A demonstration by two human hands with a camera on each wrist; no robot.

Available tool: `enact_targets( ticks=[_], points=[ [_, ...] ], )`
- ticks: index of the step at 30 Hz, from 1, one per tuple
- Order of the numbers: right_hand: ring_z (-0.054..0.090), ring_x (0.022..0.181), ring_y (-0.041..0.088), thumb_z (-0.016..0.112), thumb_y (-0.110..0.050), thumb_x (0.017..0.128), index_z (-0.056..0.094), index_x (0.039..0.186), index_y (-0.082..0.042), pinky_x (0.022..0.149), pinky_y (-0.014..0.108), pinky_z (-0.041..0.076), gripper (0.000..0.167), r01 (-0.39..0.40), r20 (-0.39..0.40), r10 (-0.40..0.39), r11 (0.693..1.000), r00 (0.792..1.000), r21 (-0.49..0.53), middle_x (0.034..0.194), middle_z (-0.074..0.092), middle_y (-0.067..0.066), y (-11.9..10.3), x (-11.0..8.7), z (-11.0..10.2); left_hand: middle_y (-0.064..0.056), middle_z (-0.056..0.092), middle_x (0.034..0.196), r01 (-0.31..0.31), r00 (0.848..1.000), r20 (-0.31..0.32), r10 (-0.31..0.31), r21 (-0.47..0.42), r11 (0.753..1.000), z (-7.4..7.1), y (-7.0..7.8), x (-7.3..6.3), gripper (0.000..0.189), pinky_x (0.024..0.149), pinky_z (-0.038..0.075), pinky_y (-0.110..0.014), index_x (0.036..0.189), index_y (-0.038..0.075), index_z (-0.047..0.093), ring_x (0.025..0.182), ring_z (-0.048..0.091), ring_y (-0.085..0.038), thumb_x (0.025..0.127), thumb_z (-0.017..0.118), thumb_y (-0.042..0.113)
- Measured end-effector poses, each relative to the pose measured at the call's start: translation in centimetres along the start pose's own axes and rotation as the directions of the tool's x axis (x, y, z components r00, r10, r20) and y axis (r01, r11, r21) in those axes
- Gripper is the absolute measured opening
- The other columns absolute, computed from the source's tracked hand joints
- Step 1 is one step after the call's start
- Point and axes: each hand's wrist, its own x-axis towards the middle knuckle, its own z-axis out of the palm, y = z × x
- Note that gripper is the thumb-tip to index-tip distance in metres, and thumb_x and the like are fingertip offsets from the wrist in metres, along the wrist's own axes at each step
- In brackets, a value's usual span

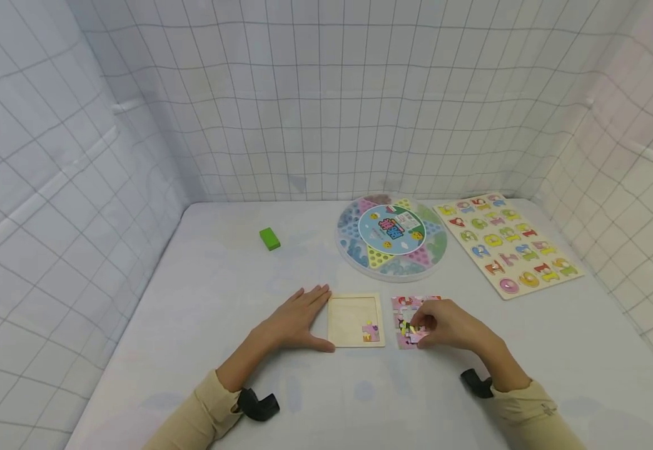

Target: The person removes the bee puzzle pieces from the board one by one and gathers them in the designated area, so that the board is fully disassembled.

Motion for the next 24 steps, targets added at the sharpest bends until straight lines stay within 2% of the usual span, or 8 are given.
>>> enact_targets(
  ticks=[4,10,17,24],
  points=[
    [0.051,0.076,0.01,0.086,-0.016,0.071,0.07,0.095,-0.012,0.065,0.02,0.047,0.03,-0.026,0.005,0.026,1.0,1.0,0.013,0.086,0.063,-0.005,0.75,-0.63,-0.16,-0.004,0.022,0.163,-0.001,1.0,0.0,0.001,-0.007,1.0,-0.03,-0.02,-0.03,0.116,0.125,0.016,-0.045,0.156,0.011,0.023,0.152,0.019,-0.021,0.07,0.067,0.075],
    [0.052,0.076,0.01,0.086,-0.015,0.071,0.069,0.094,-0.01,0.065,0.02,0.047,0.029,-0.006,0.0,0.006,1.0,1.0,0.018,0.085,0.063,-0.003,1.21,-1.02,-0.24,-0.004,0.022,0.163,-0.006,1.0,-0.004,0.006,-0.011,1.0,0.0,-0.06,-0.1,0.116,0.125,0.016,-0.046,0.155,0.01,0.023,0.152,0.019,-0.022,0.07,0.067,0.075],
    [0.052,0.076,0.011,0.086,-0.015,0.071,0.069,0.095,-0.01,0.065,0.02,0.047,0.03,-0.01,0.021,0.009,0.999,1.0,0.046,0.085,0.063,-0.003,1.07,-1.02,-0.22,-0.004,0.023,0.163,-0.007,1.0,-0.01,0.007,-0.002,1.0,0.08,-0.1,0.0,0.116,0.125,0.017,-0.045,0.155,0.01,0.024,0.152,0.02,-0.022,0.07,0.067,0.076],
    [0.05,0.076,0.012,0.087,-0.019,0.071,0.069,0.096,-0.011,0.065,0.02,0.045,0.031,-0.023,0.021,0.023,1.0,1.0,0.014,0.083,0.06,-0.003,0.54,-0.35,-0.26,-0.004,0.022,0.163,-0.007,1.0,-0.007,0.007,0.008,1.0,0.11,-0.17,0.14,0.116,0.125,0.016,-0.045,0.155,0.01,0.023,0.152,0.019,-0.022,0.07,0.067,0.076]
  ],
)
